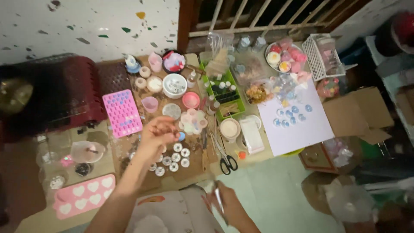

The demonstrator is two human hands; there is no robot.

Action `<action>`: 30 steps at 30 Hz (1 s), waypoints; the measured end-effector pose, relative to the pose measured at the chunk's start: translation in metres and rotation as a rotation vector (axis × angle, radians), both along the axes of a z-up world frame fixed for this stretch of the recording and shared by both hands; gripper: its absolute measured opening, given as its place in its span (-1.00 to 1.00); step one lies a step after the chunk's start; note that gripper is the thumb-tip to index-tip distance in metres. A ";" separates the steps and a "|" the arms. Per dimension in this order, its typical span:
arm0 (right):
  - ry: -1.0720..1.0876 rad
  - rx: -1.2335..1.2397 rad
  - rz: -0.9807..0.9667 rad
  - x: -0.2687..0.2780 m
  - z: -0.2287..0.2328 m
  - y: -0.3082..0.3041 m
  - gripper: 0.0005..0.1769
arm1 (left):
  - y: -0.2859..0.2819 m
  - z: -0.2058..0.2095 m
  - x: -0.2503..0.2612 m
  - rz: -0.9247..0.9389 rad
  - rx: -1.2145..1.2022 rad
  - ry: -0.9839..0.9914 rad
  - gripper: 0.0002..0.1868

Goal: Preparing materials and molds for candle making, including stirring melting wax and arranging decorative elements.

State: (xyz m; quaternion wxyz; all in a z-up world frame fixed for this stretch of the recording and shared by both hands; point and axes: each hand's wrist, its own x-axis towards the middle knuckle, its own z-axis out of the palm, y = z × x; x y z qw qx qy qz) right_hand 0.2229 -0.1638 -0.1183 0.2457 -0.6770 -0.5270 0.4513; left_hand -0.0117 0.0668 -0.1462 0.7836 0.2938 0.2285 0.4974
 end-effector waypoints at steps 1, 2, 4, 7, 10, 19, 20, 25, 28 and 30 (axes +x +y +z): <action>0.002 -0.010 0.000 0.014 -0.024 -0.002 -0.77 | 0.000 -0.011 0.005 0.000 -0.010 0.002 -0.45; -0.205 -0.136 -0.102 0.029 -0.047 -0.005 -0.68 | 0.000 -0.022 0.011 -0.010 -0.001 0.217 -0.56; -0.408 -0.270 -0.201 0.050 -0.094 -0.008 -0.57 | -0.008 -0.063 0.026 -0.026 0.001 0.437 -0.67; -0.645 -0.151 -0.207 0.077 -0.154 -0.003 -0.46 | -0.032 -0.132 0.060 -0.051 0.140 0.676 -0.82; -0.681 -0.154 -0.194 0.092 -0.196 0.016 -0.43 | -0.045 -0.166 0.086 -0.092 0.248 1.100 -0.77; -0.819 -0.141 -0.262 0.102 -0.261 0.053 -0.53 | -0.050 -0.130 0.116 -0.195 0.261 1.484 -0.68; -0.832 -0.115 -0.273 0.099 -0.262 0.055 -0.50 | -0.049 -0.132 0.116 -0.189 0.325 1.508 -0.69; -0.838 -0.113 -0.289 0.094 -0.266 0.061 -0.39 | -0.052 -0.133 0.113 -0.261 0.384 1.588 -0.63; -0.837 -0.087 -0.296 0.091 -0.253 0.066 -0.44 | -0.052 -0.108 0.107 -0.280 0.402 1.606 -0.64; -0.926 -0.062 -0.281 0.091 -0.253 0.064 -0.54 | -0.051 -0.073 0.101 -0.179 0.301 1.423 -0.59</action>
